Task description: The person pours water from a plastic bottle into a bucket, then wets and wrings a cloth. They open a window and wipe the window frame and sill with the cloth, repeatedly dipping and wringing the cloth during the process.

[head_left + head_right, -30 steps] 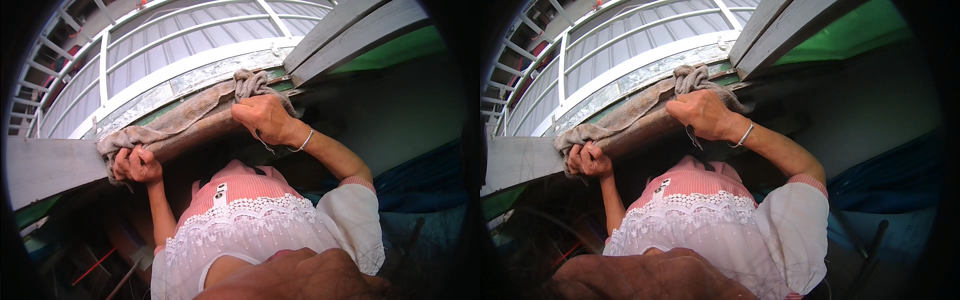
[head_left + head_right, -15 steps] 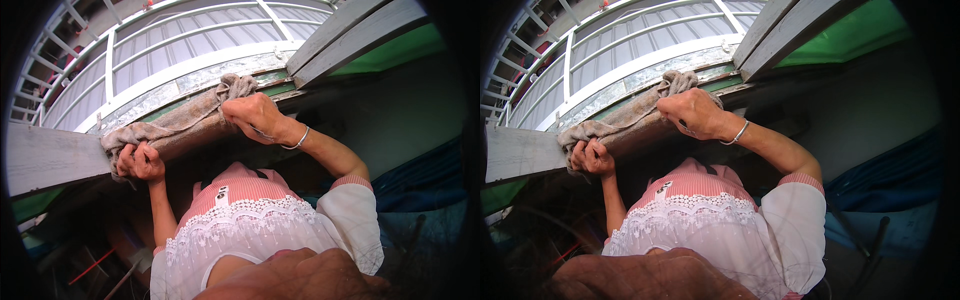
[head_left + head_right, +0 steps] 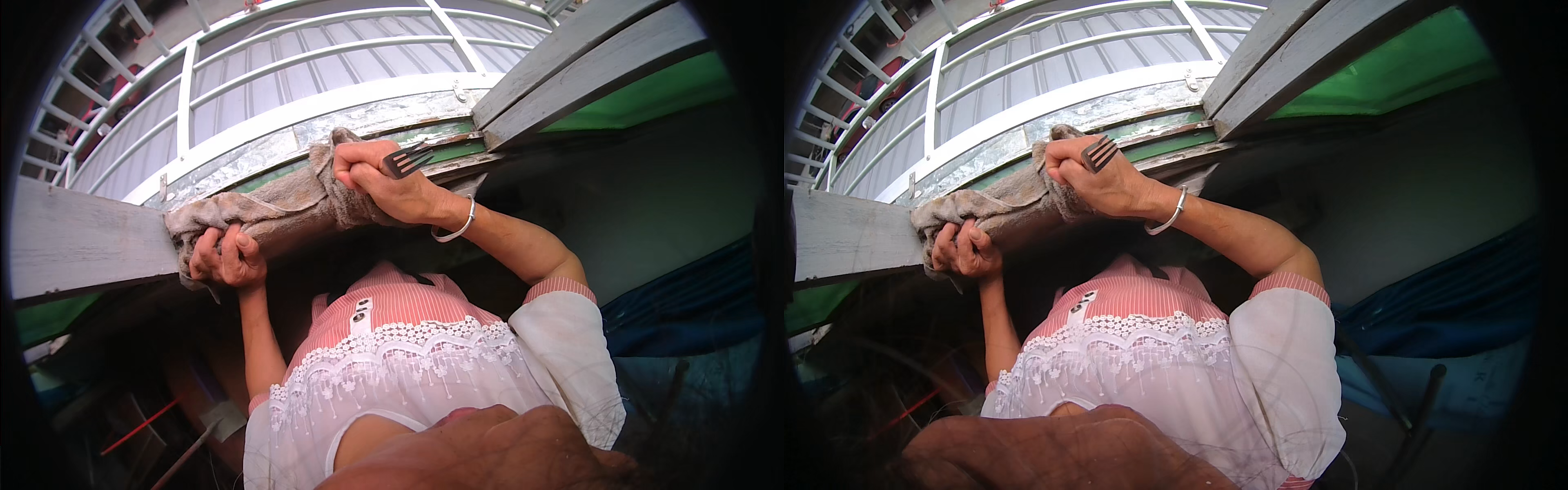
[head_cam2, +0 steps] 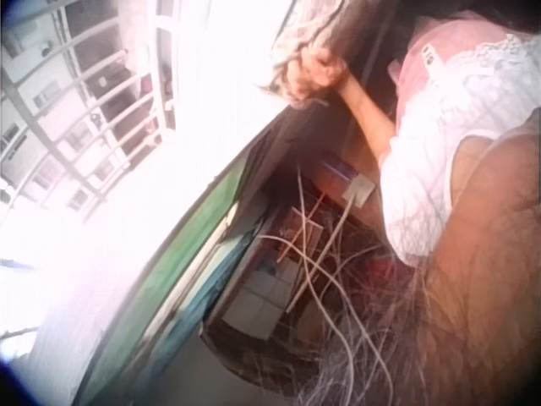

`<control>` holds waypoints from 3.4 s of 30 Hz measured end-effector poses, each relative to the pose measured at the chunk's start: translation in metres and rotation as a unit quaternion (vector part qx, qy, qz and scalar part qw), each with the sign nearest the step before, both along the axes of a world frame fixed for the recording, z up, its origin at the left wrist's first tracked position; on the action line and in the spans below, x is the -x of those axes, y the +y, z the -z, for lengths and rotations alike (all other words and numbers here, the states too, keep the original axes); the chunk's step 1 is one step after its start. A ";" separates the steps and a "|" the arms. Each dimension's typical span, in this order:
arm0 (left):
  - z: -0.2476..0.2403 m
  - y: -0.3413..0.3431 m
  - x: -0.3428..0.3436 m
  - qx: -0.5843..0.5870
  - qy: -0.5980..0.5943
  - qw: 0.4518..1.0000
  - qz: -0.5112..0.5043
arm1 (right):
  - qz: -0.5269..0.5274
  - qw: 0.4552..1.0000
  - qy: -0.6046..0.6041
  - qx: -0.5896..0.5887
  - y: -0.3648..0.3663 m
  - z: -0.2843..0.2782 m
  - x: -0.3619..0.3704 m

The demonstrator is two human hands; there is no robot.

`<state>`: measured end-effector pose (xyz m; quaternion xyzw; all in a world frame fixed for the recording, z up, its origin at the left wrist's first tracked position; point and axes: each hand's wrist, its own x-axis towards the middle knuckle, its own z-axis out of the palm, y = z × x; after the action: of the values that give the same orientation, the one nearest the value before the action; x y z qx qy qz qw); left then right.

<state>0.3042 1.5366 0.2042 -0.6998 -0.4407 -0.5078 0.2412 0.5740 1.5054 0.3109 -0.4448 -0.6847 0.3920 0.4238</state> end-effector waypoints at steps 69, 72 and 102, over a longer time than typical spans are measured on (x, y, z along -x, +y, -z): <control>-0.012 -0.062 0.039 0.193 -0.337 0.921 0.027 | -0.231 0.913 -0.327 -0.072 0.059 -0.024 0.136; -0.008 -0.061 0.044 0.187 -0.385 0.902 0.062 | -0.227 0.936 -0.267 -0.017 0.061 -0.011 0.147; -0.108 -0.043 -0.060 0.343 -0.469 0.467 0.666 | 0.184 0.944 0.253 -0.105 -0.028 0.027 -0.087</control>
<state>0.3639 1.4941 0.3118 -0.4652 -0.0271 -0.5748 -0.6727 0.6608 1.4779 0.2837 -0.4023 -0.4983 0.3326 0.6923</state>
